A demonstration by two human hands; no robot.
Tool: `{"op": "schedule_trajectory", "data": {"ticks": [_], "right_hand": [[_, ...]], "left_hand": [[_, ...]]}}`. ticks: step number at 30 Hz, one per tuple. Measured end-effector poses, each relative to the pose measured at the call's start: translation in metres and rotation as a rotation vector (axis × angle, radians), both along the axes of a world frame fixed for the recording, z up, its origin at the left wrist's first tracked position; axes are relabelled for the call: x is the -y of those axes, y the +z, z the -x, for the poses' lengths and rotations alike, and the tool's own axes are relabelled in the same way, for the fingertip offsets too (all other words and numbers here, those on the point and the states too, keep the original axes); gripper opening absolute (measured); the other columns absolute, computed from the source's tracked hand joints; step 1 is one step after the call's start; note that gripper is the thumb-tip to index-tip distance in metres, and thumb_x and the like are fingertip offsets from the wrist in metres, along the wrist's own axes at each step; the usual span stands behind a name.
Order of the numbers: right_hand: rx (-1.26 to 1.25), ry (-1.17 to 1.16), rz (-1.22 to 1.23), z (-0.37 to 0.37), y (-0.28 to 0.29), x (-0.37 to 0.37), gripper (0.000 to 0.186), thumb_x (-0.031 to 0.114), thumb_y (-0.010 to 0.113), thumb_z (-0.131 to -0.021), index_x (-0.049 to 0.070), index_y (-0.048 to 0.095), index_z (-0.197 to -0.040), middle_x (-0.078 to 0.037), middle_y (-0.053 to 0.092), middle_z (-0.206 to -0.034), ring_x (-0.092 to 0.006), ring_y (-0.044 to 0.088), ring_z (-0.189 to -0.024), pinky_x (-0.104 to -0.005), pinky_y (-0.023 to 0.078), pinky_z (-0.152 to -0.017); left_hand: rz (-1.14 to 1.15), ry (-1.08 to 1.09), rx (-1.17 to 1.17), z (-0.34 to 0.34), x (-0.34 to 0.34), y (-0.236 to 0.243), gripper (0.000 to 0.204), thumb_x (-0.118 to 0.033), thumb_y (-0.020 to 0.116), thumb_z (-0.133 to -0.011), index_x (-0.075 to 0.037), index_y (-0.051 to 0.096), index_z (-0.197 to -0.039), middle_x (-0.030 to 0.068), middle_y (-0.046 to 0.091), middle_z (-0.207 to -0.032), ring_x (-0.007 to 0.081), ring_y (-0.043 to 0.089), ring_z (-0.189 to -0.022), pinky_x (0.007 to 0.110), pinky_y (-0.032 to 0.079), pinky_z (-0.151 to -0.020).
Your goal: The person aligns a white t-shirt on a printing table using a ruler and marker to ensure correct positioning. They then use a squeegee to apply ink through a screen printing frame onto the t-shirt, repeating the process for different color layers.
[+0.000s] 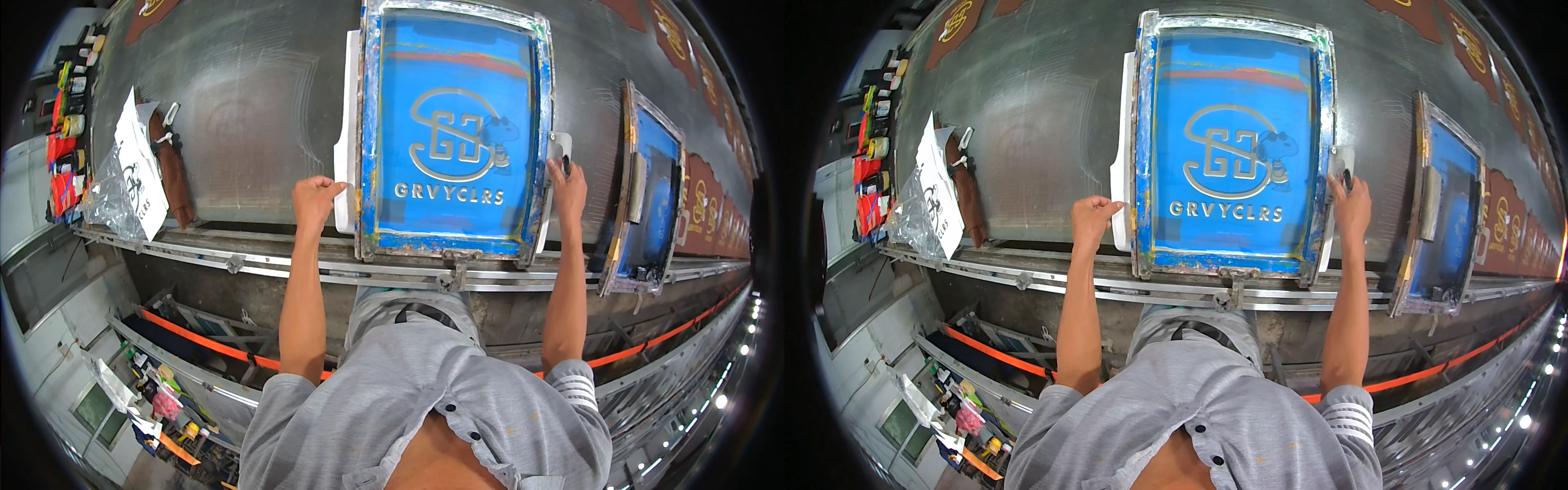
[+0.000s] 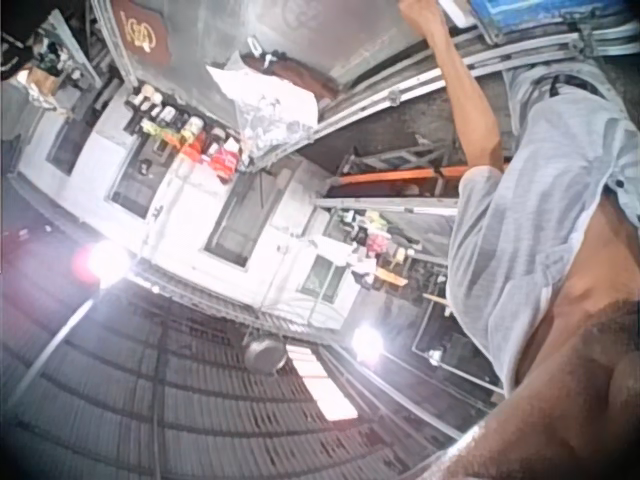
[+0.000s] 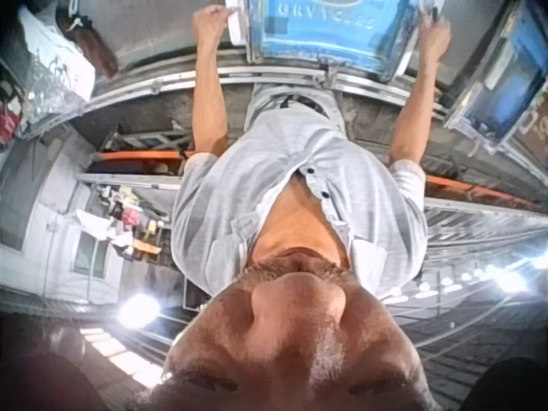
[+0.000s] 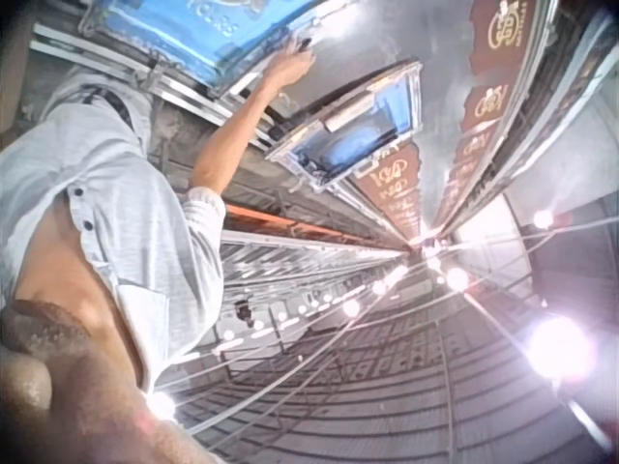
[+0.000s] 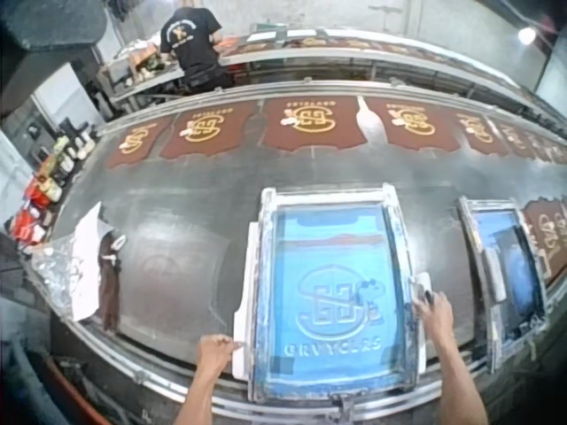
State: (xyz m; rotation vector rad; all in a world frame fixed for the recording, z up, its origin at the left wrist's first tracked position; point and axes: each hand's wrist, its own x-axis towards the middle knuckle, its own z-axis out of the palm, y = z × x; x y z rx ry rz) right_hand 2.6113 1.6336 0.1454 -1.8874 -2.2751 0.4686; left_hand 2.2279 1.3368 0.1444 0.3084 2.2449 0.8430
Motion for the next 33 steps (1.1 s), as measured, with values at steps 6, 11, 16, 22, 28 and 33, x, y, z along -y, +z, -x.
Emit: {"op": "schedule_trajectory", "data": {"ticks": [6,11,16,22,28,33], "right_hand": [[-0.623,-0.51,0.241,-0.031,-0.001,0.057,0.044,0.037,0.059,-0.101,-0.006,0.068,-0.103,-0.009,0.067,-0.088,-0.0171,0.061,-0.081,-0.0341,0.051,-0.078],[-0.573,-0.401,0.238,-0.065,-0.029,0.066,0.026,0.017,0.071,-0.091,-0.005,0.068,-0.106,-0.011,0.073,-0.091,-0.0173,0.068,-0.084,-0.033,0.053,-0.077],[-0.173,-0.305,0.228,-0.059,-0.024,0.067,0.024,0.022,0.079,-0.08,0.001,0.071,-0.089,-0.017,0.072,-0.08,-0.0323,0.071,-0.076,-0.0397,0.053,-0.072],[-0.176,-0.241,0.326,-0.059,-0.01,0.059,0.029,0.029,0.076,-0.081,0.0,0.07,-0.083,-0.02,0.07,-0.076,-0.0378,0.068,-0.075,-0.0443,0.05,-0.069],[-0.07,-0.199,0.323,-0.058,-0.011,0.057,0.033,0.033,0.073,-0.082,0.001,0.067,-0.084,-0.021,0.069,-0.082,-0.0425,0.066,-0.081,-0.0476,0.049,-0.071],[-0.016,-0.224,0.363,-0.056,-0.008,0.055,0.028,0.034,0.072,-0.084,0.006,0.072,-0.089,-0.021,0.072,-0.086,-0.0424,0.068,-0.087,-0.0505,0.051,-0.075]], "left_hand": [[0.005,-0.099,-0.278,-0.007,-0.004,-0.004,0.022,-0.016,0.081,-0.08,0.003,0.071,-0.082,0.0104,0.071,-0.073,0.016,0.063,-0.063,0.032,0.048,-0.06],[-0.057,-0.037,-0.149,-0.002,0.001,-0.021,0.023,-0.016,0.08,-0.081,0.003,0.071,-0.09,0.0133,0.074,-0.08,0.0181,0.068,-0.067,0.033,0.051,-0.064],[-0.038,-0.048,-0.213,-0.009,-0.002,-0.016,0.022,-0.015,0.081,-0.08,0.003,0.07,-0.086,0.0075,0.068,-0.07,0.0131,0.058,-0.061,0.031,0.046,-0.06],[-0.024,-0.055,-0.159,-0.004,-0.003,-0.018,0.022,-0.013,0.082,-0.079,0.003,0.067,-0.077,0.0027,0.062,-0.064,0.0097,0.05,-0.058,0.03,0.04,-0.055],[-0.041,-0.074,-0.139,0.002,0.002,-0.025,0.021,-0.012,0.082,-0.078,0.002,0.067,-0.075,0.0004,0.059,-0.062,0.0083,0.046,-0.057,0.029,0.035,-0.053],[-0.092,-0.039,-0.153,-0.002,0.002,-0.029,0.02,-0.012,0.082,-0.078,0.003,0.068,-0.077,0.0013,0.062,-0.063,0.0082,0.049,-0.058,0.029,0.037,-0.054]]}}
